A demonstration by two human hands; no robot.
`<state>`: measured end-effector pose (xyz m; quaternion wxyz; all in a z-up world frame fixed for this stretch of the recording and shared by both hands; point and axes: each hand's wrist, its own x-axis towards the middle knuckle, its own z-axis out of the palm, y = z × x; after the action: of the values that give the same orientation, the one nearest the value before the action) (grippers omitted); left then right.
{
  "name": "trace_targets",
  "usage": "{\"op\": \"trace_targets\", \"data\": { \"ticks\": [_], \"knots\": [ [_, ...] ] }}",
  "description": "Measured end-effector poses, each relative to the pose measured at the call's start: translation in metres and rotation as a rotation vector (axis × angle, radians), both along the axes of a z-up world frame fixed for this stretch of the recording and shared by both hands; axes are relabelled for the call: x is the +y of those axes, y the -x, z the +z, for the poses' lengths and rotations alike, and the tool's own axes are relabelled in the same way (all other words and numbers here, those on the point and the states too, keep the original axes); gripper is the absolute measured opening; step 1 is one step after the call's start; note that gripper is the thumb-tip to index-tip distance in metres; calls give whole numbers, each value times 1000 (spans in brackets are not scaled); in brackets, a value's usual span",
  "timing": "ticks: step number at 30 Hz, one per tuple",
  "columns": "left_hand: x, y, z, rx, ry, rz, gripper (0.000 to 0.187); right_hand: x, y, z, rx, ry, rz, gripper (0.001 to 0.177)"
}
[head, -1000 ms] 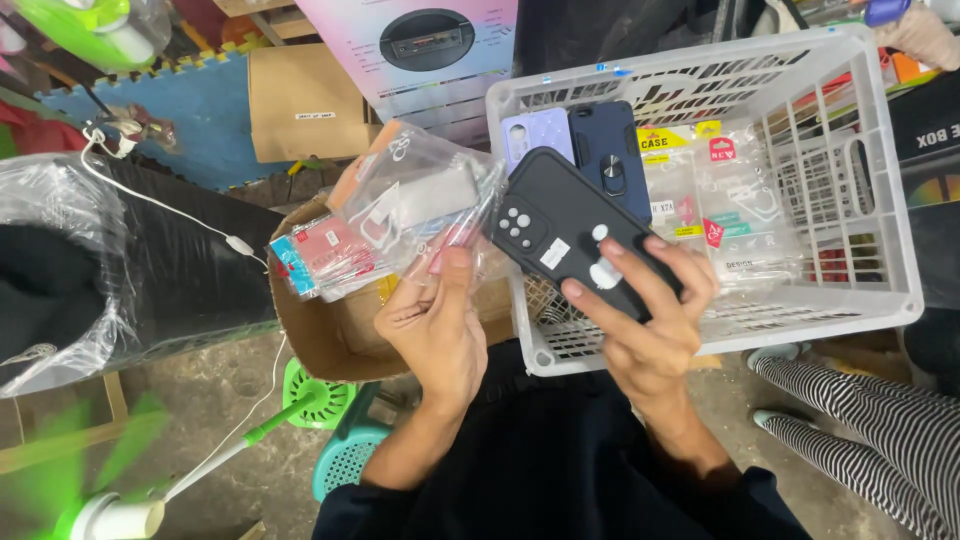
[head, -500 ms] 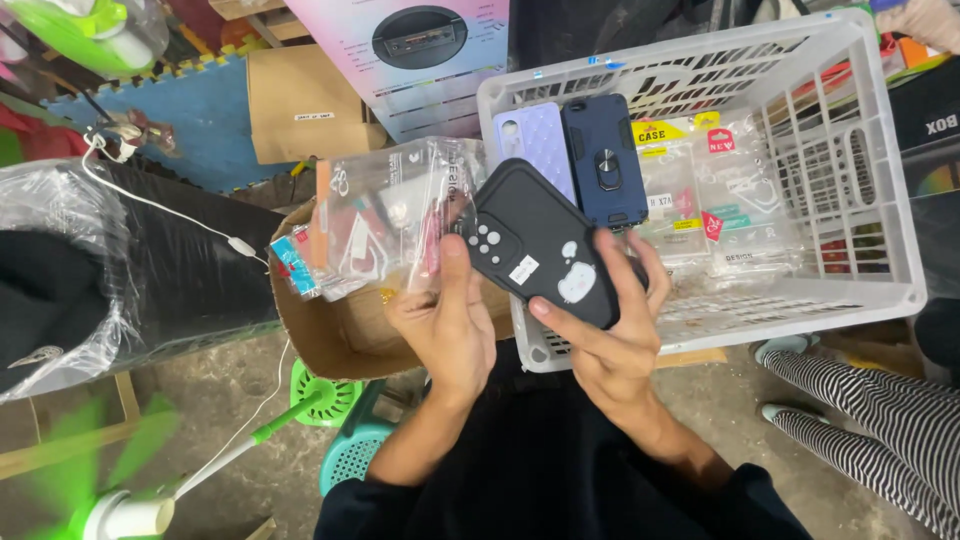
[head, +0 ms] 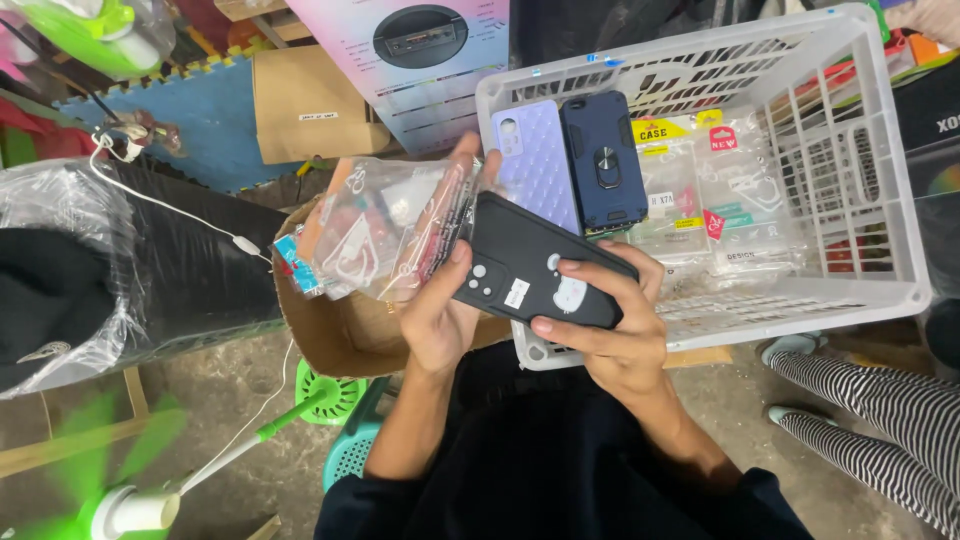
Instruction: Organizing and inspecting various mobile phone cases and accessories in a storage bin.
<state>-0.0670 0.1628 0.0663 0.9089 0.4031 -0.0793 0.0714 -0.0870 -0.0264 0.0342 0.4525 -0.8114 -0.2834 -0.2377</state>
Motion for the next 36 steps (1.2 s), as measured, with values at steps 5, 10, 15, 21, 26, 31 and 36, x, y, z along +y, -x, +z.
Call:
{"op": "trace_targets", "data": {
  "ticks": [5, 10, 15, 21, 26, 31, 36],
  "knots": [
    [-7, 3, 7, 15, 110, -98, 66, 2, 3, 2, 27, -54, -55, 30],
    [-19, 6, -2, 27, 170, -35, 67, 9, 11, 8, 82, -70, -153, 36],
    [-17, 5, -15, -25, -2, 143, 43, 8, 9, -1, 63, -39, -100, 34],
    [-10, -2, -1, 134, -115, 175, 35, -2, 10, -8, -28, 67, -53, 34],
    [-5, -1, 12, 232, -7, 41, 45, 0, 13, -8, -61, 74, -111, 37],
    [-3, 1, 23, 244, 120, -107, 62, -2, 12, -8, -92, 41, -113, 38],
    [-8, -1, 27, 24, 6, 143, 71, 1, 9, -5, -132, 49, -81, 33]
  ]
}}
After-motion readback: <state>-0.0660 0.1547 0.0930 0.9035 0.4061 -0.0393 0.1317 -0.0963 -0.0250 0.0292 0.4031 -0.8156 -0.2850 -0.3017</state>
